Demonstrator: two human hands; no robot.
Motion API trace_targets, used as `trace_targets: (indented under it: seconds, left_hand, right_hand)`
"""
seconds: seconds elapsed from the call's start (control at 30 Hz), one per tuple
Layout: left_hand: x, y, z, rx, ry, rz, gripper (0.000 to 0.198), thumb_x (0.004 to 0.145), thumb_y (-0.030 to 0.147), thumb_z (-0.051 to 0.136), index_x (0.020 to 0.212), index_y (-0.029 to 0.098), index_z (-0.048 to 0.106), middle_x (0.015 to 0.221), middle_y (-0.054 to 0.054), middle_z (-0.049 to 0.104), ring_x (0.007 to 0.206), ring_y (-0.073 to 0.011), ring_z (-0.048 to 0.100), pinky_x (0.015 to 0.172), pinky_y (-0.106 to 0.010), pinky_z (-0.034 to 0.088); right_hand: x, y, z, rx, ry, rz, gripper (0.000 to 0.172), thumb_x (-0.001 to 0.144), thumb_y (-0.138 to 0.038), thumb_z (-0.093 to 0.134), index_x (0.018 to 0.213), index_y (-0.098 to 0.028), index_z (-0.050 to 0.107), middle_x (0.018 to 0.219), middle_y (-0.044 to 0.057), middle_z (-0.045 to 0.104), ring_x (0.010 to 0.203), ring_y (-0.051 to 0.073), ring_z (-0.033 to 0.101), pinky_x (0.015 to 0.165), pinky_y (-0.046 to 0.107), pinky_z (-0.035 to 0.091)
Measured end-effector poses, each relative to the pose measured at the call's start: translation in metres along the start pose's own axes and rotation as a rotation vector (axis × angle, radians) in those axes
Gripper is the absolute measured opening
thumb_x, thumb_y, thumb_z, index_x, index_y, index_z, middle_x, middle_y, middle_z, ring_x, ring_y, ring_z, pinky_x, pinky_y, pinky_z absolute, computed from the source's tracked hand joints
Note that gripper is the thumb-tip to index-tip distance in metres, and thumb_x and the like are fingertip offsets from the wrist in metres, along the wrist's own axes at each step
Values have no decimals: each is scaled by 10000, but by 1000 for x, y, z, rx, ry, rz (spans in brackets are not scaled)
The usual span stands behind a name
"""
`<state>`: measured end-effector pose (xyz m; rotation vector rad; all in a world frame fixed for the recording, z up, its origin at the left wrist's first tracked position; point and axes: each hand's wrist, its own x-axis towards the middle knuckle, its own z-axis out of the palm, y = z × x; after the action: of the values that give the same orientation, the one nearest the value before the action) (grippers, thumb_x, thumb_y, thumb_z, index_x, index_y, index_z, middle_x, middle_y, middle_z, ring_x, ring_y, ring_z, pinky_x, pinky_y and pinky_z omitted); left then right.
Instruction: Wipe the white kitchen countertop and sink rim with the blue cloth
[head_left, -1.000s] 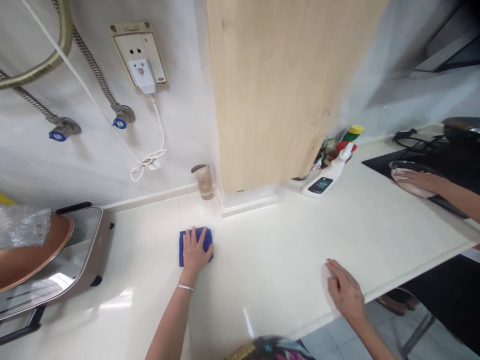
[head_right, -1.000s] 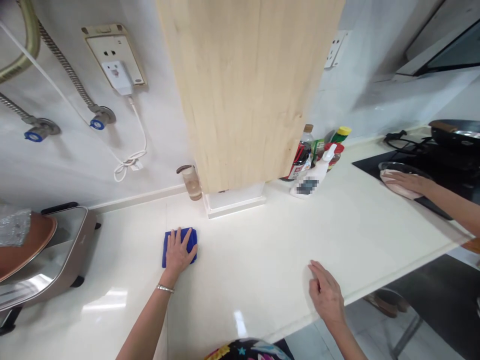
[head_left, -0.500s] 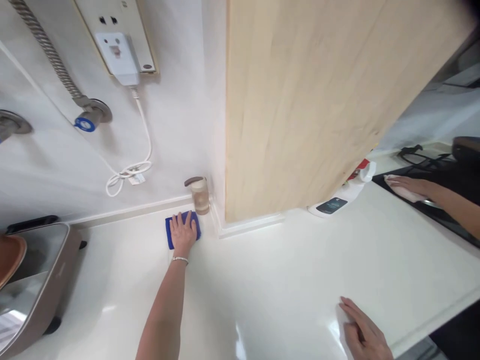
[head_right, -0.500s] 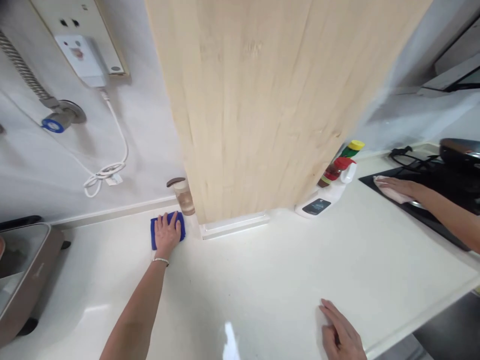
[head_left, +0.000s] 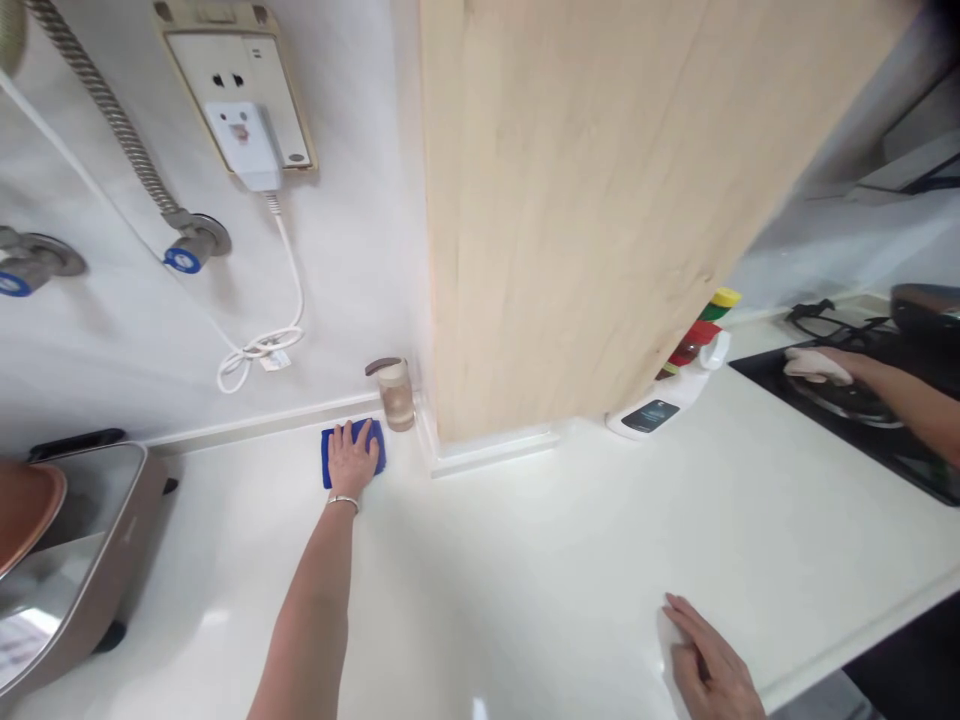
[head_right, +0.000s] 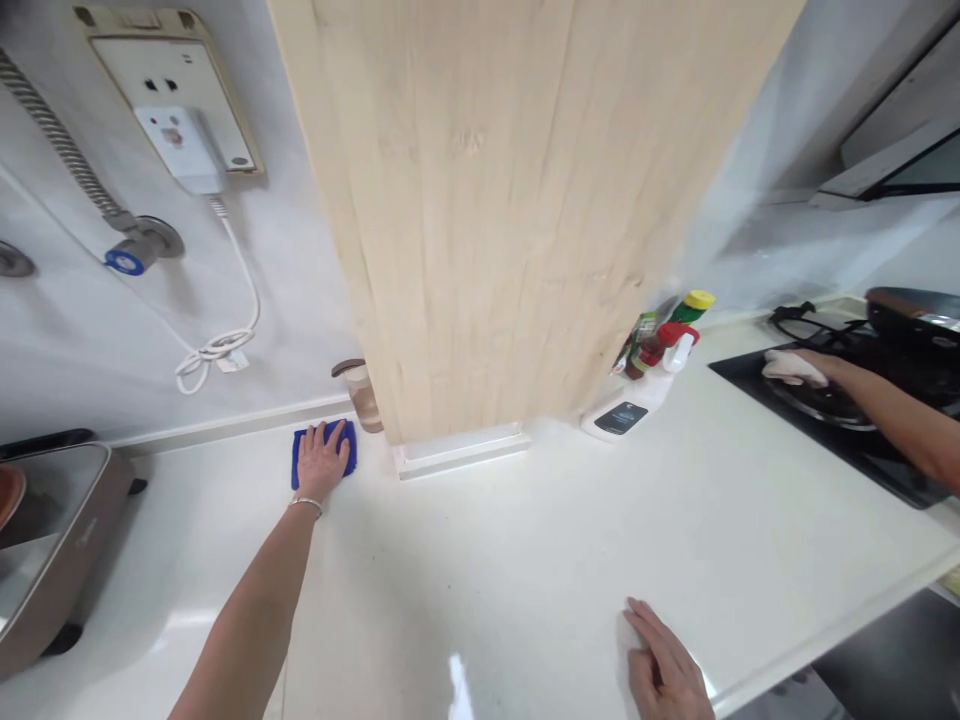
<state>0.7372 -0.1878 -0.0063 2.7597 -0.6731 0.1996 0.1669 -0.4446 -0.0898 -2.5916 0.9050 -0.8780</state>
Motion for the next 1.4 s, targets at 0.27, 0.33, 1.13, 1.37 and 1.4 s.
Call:
trace_targets:
  seconds: [0.27,0.33,1.13,1.37,1.4]
  left_hand:
    - [-66,-58,-39,80,11,-132,568,961,414,334,1478,217,464,1572,-147,407,1486,-371,277,1202,-571,237]
    - [-89,-71,-48,112,24,-164,570,967,417,325,1487,222,448,1571,-148,405,1487,-366,276,1204,-558,235]
    - [-355,14,-62,96,-51,171,625,920,339,487,1530,294,360,1636,-97,301,1526,-358,192,1211,-613,283]
    - [-334,55,-54,-64,-127,350,671,909,340,506,1549,299,308,1651,-104,251,1538,-357,137,1208,-619,298]
    - [-325,54,-53,-80,-136,362,655,912,350,502,1540,297,328,1644,-106,271,1537,-354,147,1212,-612,296]
  right_hand:
    - [2,-6,2,-11,50,-14,396,887,-267,428,1236,-206,603,1315,94,638,1183,263,628,1044,460,514]
    - [2,-5,4,-2,64,-38,397,887,-255,427,1237,-196,603,1311,97,640,1184,252,626,1042,442,513]
    - [0,-4,1,29,117,-28,405,844,-227,452,1195,-168,645,1280,108,661,1154,262,641,1015,421,516]
    - [-1,2,-2,36,97,-77,462,808,-244,483,1233,-153,638,1276,138,660,1083,308,671,903,441,567]
    - [-1,1,-3,28,94,-67,467,803,-245,482,1235,-162,642,1267,136,665,1080,319,672,900,457,567]
